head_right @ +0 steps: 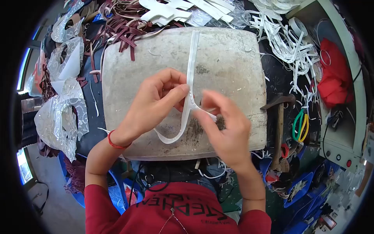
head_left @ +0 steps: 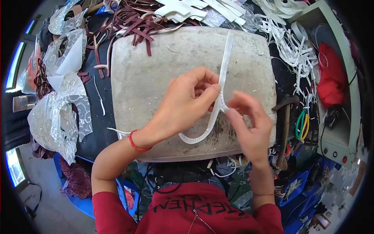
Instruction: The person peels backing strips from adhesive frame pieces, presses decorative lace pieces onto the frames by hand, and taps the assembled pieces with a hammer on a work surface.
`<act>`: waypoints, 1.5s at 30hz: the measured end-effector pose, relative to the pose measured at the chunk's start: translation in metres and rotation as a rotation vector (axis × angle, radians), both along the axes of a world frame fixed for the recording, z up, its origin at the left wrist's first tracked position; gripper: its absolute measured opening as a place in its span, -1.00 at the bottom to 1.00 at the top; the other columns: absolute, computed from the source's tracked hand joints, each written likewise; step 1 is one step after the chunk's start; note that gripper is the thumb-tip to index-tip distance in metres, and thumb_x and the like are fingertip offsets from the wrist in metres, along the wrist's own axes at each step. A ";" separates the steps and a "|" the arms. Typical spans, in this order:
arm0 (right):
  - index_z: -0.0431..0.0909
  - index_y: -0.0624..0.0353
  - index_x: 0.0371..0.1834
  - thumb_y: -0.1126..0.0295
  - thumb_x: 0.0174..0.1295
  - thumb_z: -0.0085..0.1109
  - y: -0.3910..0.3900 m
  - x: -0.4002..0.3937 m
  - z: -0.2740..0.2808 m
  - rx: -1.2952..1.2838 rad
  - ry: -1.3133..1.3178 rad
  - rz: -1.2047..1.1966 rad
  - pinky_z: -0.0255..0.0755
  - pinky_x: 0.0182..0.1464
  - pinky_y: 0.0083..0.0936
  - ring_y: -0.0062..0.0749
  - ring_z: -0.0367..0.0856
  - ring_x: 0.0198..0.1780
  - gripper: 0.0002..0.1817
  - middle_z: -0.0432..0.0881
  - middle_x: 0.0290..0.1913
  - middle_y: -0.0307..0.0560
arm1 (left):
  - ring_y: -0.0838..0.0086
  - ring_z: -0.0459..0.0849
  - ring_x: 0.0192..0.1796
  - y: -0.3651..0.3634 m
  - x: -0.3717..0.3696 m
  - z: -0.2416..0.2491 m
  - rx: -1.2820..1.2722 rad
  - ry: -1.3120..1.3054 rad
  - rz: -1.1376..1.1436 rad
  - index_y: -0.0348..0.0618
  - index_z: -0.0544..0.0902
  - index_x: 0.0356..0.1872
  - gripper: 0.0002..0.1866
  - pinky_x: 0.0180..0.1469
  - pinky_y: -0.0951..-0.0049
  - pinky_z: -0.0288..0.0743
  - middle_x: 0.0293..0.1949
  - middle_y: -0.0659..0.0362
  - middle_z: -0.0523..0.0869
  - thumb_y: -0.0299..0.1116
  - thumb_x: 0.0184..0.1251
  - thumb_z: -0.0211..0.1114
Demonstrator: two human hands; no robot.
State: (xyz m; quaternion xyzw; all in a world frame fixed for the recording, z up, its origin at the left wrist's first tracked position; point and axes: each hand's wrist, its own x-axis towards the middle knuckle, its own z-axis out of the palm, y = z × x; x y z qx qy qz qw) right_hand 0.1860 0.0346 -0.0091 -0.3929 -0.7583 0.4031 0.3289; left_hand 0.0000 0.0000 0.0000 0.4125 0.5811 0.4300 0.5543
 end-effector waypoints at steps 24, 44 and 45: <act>0.62 0.22 -0.25 0.59 0.00 0.29 0.011 -0.012 0.006 0.344 -0.080 0.199 0.39 -0.27 -0.47 -0.33 0.59 -0.40 -0.79 0.64 -0.41 -0.13 | 0.64 0.64 -0.28 -0.024 0.005 0.002 0.061 0.123 -0.027 -0.32 0.64 -0.21 -0.85 -0.19 0.58 0.53 -0.31 0.25 0.70 -0.46 0.30 0.19; 0.70 0.25 -0.22 0.60 0.05 0.35 0.019 -0.014 -0.006 -0.007 0.126 0.102 0.53 -0.21 -0.59 -0.47 0.68 -0.28 -0.80 0.72 -0.28 -0.06 | 0.63 0.63 -0.20 -0.017 -0.026 -0.002 -0.118 -0.144 -0.109 -0.33 0.57 -0.07 -0.69 -0.11 0.63 0.49 -0.24 0.18 0.68 -0.25 0.38 0.24; 0.70 0.25 -0.22 0.59 0.05 0.35 0.020 -0.016 -0.007 0.027 0.076 0.100 0.53 -0.21 -0.60 -0.49 0.68 -0.28 -0.81 0.72 -0.28 -0.07 | 0.62 0.63 -0.19 -0.018 -0.036 -0.001 -0.111 -0.142 -0.116 -0.33 0.57 -0.05 -0.67 -0.10 0.62 0.49 -0.22 0.16 0.68 -0.23 0.39 0.23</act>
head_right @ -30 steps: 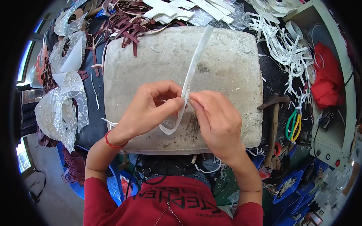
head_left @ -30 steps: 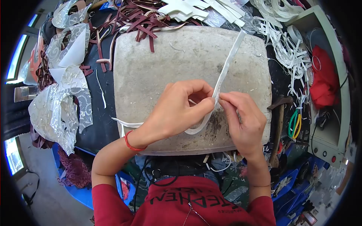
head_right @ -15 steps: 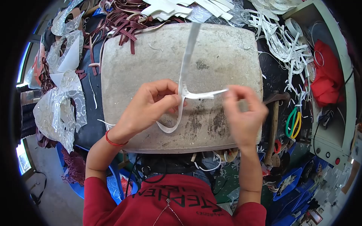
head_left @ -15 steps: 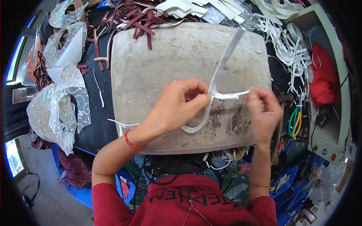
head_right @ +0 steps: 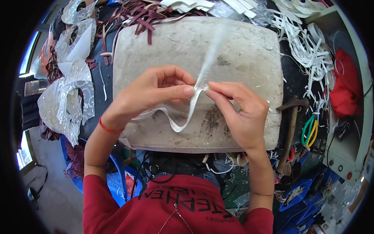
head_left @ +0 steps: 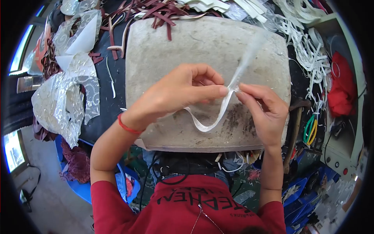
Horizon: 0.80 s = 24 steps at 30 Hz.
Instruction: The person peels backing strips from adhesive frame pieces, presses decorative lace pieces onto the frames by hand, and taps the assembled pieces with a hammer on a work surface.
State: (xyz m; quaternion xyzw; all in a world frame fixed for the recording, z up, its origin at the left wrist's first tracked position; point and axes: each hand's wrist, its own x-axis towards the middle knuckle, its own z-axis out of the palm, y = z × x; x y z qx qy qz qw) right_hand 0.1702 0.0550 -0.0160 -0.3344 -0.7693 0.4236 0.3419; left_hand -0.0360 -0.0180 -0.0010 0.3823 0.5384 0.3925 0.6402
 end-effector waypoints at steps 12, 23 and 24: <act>0.59 0.25 -0.08 0.47 0.22 0.24 0.048 0.005 -0.016 0.034 -0.216 -0.065 0.47 -0.25 -0.65 -0.59 0.62 -0.35 -0.78 0.70 -0.25 -0.12 | 0.16 0.55 -0.01 -0.098 -0.038 0.023 0.249 1.020 -0.120 -0.22 0.62 -0.09 -0.69 0.04 0.26 0.39 -0.15 0.08 0.64 -0.43 0.11 0.34; 0.45 0.13 0.28 0.10 0.41 0.03 0.078 -0.008 -0.019 -0.174 -0.115 -0.243 0.38 0.01 -0.56 -0.50 0.49 0.00 -0.52 0.57 0.08 -0.10 | 0.21 0.54 -0.21 -0.111 -0.025 -0.005 0.349 0.952 0.060 -0.18 0.67 -0.17 -0.83 -0.16 0.34 0.42 -0.31 0.11 0.59 -0.54 0.21 0.23; 0.44 0.14 0.29 0.13 0.39 0.05 0.077 -0.012 -0.019 0.017 -0.176 -0.292 0.38 0.02 -0.52 -0.46 0.49 0.01 -0.51 0.56 0.10 -0.08 | 0.21 0.54 -0.21 -0.112 -0.025 -0.006 0.357 0.941 0.076 -0.18 0.67 -0.17 -0.82 -0.15 0.33 0.41 -0.30 0.11 0.59 -0.54 0.22 0.22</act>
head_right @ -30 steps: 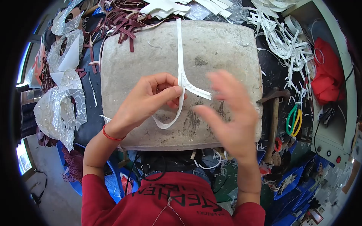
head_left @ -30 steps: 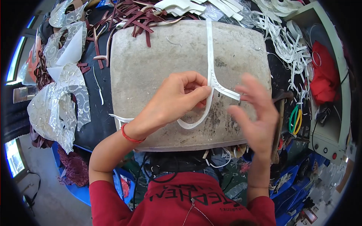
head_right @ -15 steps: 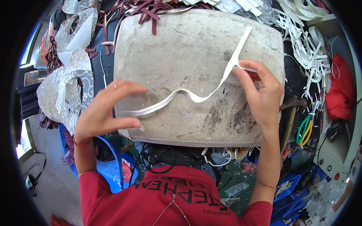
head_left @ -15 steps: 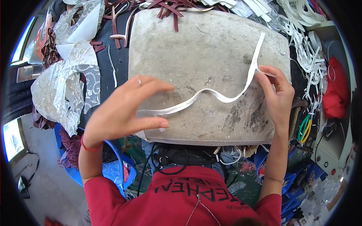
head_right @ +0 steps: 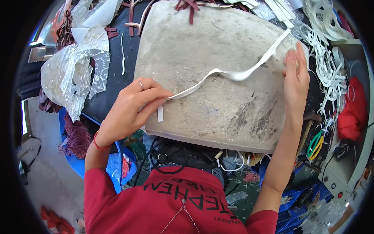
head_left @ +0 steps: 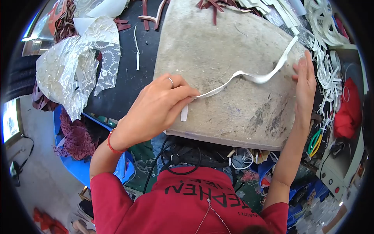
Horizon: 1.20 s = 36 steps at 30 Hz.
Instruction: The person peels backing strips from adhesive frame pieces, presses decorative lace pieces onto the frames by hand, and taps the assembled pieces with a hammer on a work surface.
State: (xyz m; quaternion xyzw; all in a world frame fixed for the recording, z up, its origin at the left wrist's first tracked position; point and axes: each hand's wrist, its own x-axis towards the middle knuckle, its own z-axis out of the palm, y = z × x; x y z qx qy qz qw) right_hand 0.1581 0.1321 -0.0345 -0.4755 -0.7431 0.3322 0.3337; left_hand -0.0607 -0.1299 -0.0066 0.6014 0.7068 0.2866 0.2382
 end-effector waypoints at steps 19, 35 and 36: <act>0.60 0.27 -0.18 0.64 0.16 0.22 -0.168 -0.015 0.021 -0.146 0.088 0.433 0.49 -0.29 -0.55 -0.41 0.63 -0.35 -0.83 0.65 -0.30 -0.06 | 0.58 0.68 -0.23 0.003 0.035 -0.002 -0.270 -1.306 0.281 -0.38 0.58 -0.07 -0.75 -0.18 0.60 0.60 -0.23 0.07 0.69 -0.36 0.44 0.17; 0.50 0.28 -0.22 0.70 -0.06 0.23 -0.154 -0.010 0.017 0.160 -0.037 0.743 0.43 -0.31 -0.36 -0.19 0.53 -0.32 -0.71 0.53 -0.31 -0.07 | 0.60 0.70 -0.30 -0.002 0.051 0.000 -0.301 -0.946 0.156 -0.43 0.62 -0.16 -0.82 -0.24 0.59 0.62 -0.33 0.09 0.73 -0.49 0.38 0.17; 0.49 0.28 -0.22 0.70 -0.05 0.22 -0.157 -0.008 0.015 0.091 -0.004 0.726 0.44 -0.30 -0.35 -0.18 0.54 -0.31 -0.71 0.54 -0.31 -0.06 | 0.59 0.70 -0.29 -0.002 0.050 -0.002 -0.328 -1.038 0.166 -0.43 0.62 -0.14 -0.82 -0.22 0.59 0.62 -0.32 0.09 0.73 -0.49 0.39 0.16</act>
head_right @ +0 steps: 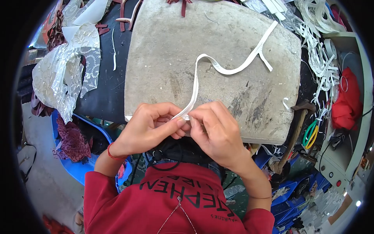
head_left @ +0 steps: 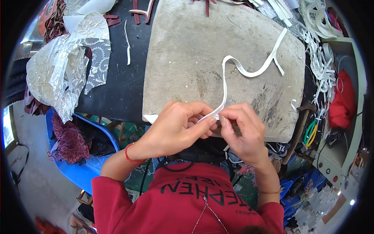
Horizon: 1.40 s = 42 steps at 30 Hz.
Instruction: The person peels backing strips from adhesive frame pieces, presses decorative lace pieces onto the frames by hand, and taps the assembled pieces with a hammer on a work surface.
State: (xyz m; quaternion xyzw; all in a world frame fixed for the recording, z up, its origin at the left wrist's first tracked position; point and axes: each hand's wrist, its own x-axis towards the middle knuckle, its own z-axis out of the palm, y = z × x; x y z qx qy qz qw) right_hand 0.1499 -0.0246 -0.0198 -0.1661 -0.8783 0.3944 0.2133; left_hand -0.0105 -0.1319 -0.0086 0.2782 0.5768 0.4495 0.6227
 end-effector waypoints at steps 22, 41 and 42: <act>0.57 0.11 0.09 0.50 0.08 0.28 0.041 0.012 0.013 0.444 -0.207 -0.324 0.28 0.19 -0.30 -0.12 0.40 0.20 -0.57 0.48 0.19 -0.05 | 0.47 0.59 -0.17 -0.009 -0.045 0.013 0.325 0.667 -0.142 -0.18 0.71 -0.16 -0.78 -0.15 0.55 0.45 -0.09 0.12 0.62 -0.57 0.14 0.31; 0.61 0.10 -0.11 0.58 0.08 0.13 0.077 -0.006 0.035 0.239 -0.463 0.370 0.23 0.05 -0.35 -0.31 0.50 -0.27 -0.71 0.51 -0.39 -0.20 | 0.50 0.56 -0.17 0.017 -0.099 0.038 0.040 0.693 -0.284 -0.25 0.55 -0.24 -0.75 -0.07 0.51 0.38 -0.31 0.14 0.58 -0.66 0.09 -0.02; 0.61 0.11 -0.12 0.59 0.07 0.11 0.076 -0.001 0.042 0.194 -0.551 0.420 0.23 0.04 -0.36 -0.30 0.49 -0.27 -0.71 0.51 -0.40 -0.20 | 0.42 0.57 -0.17 0.024 -0.092 0.038 0.030 0.814 -0.374 -0.24 0.54 -0.27 -0.77 -0.08 0.47 0.38 -0.31 0.12 0.57 -0.66 0.06 0.00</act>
